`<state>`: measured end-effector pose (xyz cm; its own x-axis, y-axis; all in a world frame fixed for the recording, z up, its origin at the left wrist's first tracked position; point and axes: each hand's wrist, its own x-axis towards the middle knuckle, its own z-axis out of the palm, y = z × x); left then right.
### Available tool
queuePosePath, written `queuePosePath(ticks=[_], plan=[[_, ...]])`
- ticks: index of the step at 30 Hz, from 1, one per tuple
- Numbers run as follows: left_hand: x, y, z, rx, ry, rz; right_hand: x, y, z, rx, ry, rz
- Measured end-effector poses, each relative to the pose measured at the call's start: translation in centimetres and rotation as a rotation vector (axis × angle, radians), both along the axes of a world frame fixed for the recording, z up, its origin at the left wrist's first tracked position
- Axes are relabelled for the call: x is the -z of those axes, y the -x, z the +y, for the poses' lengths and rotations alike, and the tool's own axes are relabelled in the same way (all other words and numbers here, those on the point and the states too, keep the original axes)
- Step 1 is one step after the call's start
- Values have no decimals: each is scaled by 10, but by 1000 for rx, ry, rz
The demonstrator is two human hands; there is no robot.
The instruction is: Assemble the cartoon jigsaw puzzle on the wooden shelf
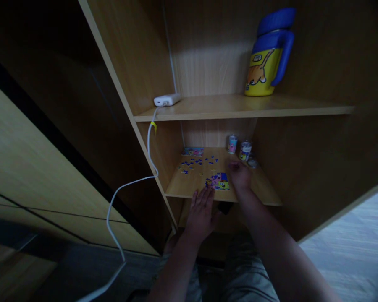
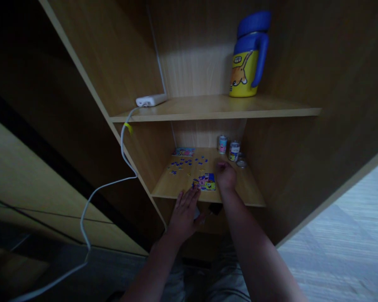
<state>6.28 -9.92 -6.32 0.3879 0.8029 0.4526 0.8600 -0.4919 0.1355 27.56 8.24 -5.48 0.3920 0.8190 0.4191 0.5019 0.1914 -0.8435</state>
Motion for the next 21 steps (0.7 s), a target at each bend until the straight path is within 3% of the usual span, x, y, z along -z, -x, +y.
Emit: queuePosePath(ticks=[5, 11, 21], plan=[[-3, 4, -5, 12, 28, -4, 4, 4, 3, 14, 110, -157], [-4, 6, -8, 23, 56, -27, -3, 10, 1, 42, 164, -210], [8, 7, -2, 18, -32, -9, -20, 16, -6, 29, 307, -319]])
